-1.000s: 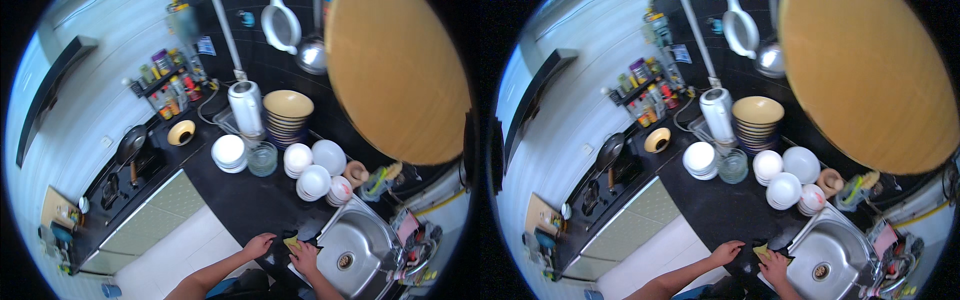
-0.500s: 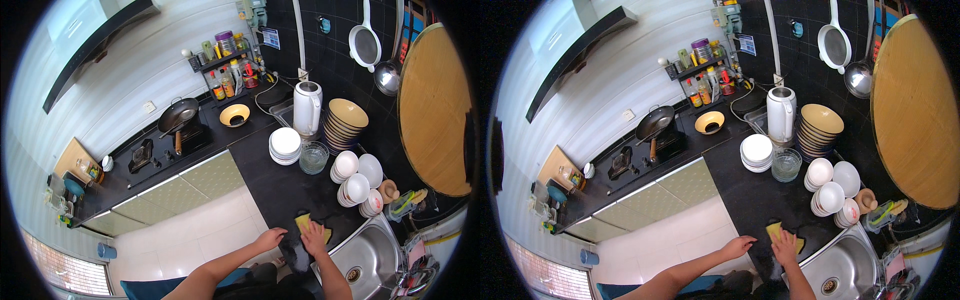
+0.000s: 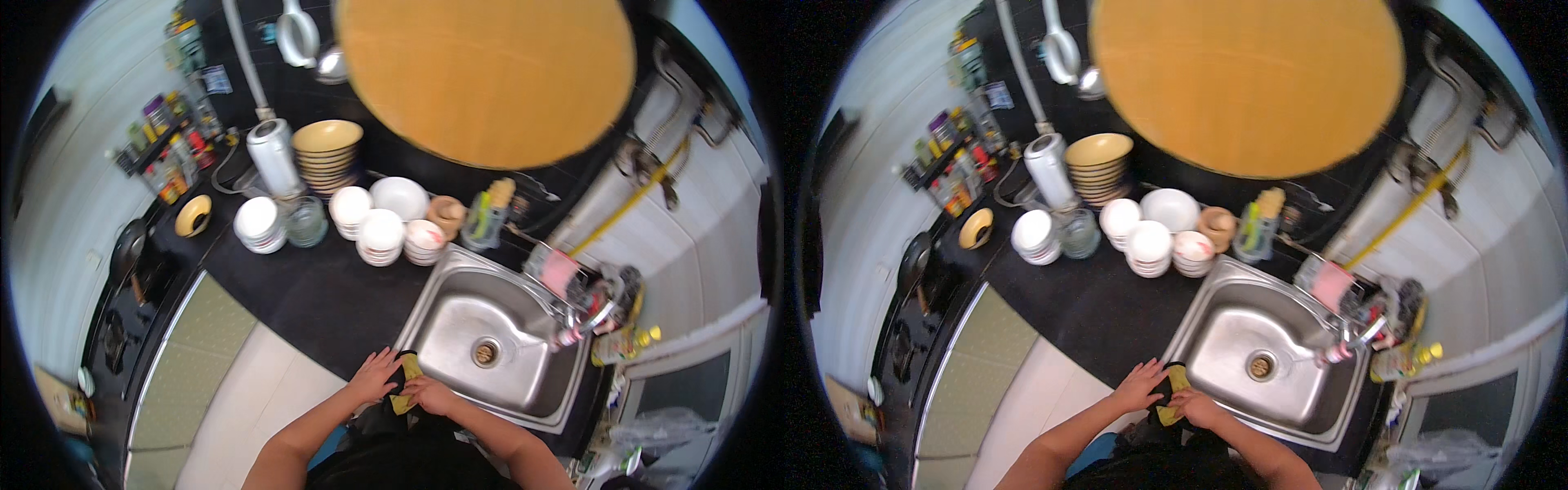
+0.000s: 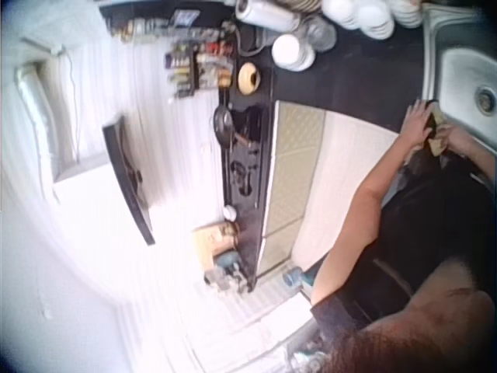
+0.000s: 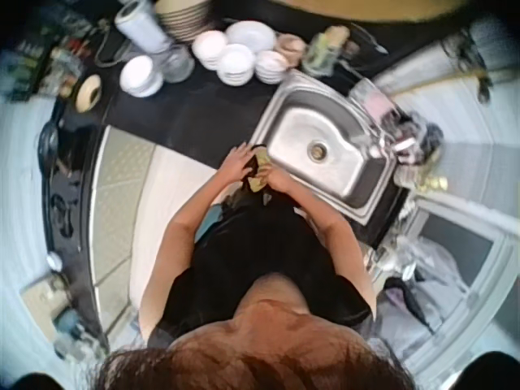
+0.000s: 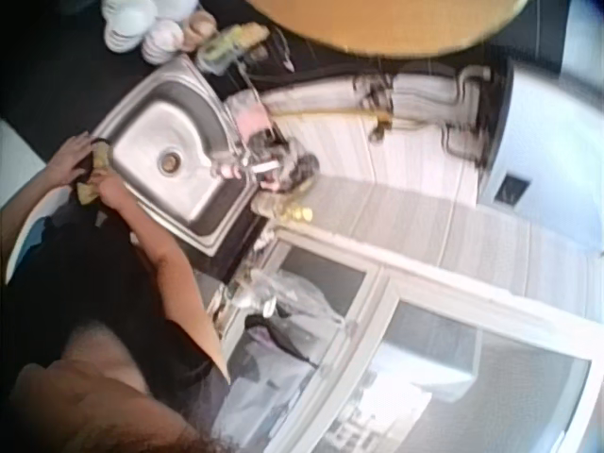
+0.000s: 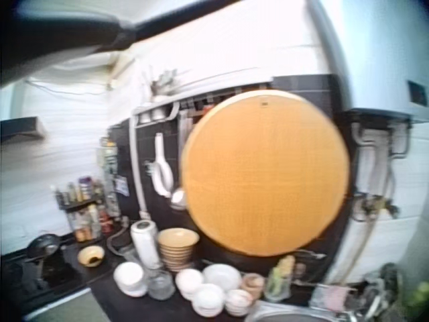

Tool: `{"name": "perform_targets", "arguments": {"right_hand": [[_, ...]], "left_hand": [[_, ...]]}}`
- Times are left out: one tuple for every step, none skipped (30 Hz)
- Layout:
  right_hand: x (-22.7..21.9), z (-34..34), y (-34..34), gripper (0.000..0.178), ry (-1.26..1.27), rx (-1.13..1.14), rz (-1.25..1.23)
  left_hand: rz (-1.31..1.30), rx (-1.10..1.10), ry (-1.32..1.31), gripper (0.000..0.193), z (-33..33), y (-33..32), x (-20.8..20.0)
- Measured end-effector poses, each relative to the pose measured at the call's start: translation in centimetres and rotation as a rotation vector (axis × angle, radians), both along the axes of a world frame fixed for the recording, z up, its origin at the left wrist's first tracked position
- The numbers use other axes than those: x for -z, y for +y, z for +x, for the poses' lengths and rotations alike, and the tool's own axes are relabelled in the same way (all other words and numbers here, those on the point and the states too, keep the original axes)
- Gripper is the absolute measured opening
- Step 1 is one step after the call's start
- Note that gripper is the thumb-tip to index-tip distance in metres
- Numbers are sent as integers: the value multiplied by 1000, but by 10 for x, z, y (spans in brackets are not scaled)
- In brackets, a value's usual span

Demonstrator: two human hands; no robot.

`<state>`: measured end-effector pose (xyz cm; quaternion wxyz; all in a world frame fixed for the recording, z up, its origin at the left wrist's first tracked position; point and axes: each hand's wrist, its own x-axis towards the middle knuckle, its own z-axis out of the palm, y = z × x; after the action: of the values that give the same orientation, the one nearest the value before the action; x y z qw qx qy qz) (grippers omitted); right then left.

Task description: The person washes a white bowl under running water in a kitchen sink, rinses it, and places it on a stack of clean dishes. They then rinse a yellow sponge under the tap and wipe the countertop and sink area with it. The person finishes by rinsing the sponge again and placing it on the counter.

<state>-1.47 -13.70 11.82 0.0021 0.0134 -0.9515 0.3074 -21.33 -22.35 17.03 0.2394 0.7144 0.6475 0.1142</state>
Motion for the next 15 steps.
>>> {"name": "perform_targets", "arguments": {"right_hand": [[1,18,-1,24,-4,47,-36],[1,36,-3,22,-9,100,-75],[0,53,-3,21,1,122,-77],[-2,70,-3,19,11,143,-79],[-3,87,-4,18,17,166,-78],[-1,102,-7,16,16,244,-129],[2,116,-10,14,16,319,-180],[1,126,-12,13,22,391,-230],[-1,135,-14,13,40,527,-324],[-3,142,-15,14,61,661,-418],[-6,145,-15,14,91,789,-509],[9,149,-13,12,118,927,-559],[14,154,-13,10,118,1039,-699],[11,154,-11,9,125,1149,-842],[9,157,-7,7,134,1254,-987]], "left_hand": [[-54,96,58,57,12,2,14],[-76,174,97,57,25,3,19],[-93,245,136,58,38,4,23],[-109,315,175,59,52,7,27],[-55,339,155,60,67,11,30],[-1,359,137,61,81,15,31],[51,375,117,63,94,19,33],[-17,358,-8,63,107,27,29],[-89,338,-132,64,123,36,25],[-164,315,-254,64,138,43,23],[-198,363,-294,65,149,49,22],[-233,409,-333,65,159,55,23],[-269,453,-373,66,168,60,23],[-269,433,-234,60,173,64,23],[-262,393,-251,59,177,67,27]]}}
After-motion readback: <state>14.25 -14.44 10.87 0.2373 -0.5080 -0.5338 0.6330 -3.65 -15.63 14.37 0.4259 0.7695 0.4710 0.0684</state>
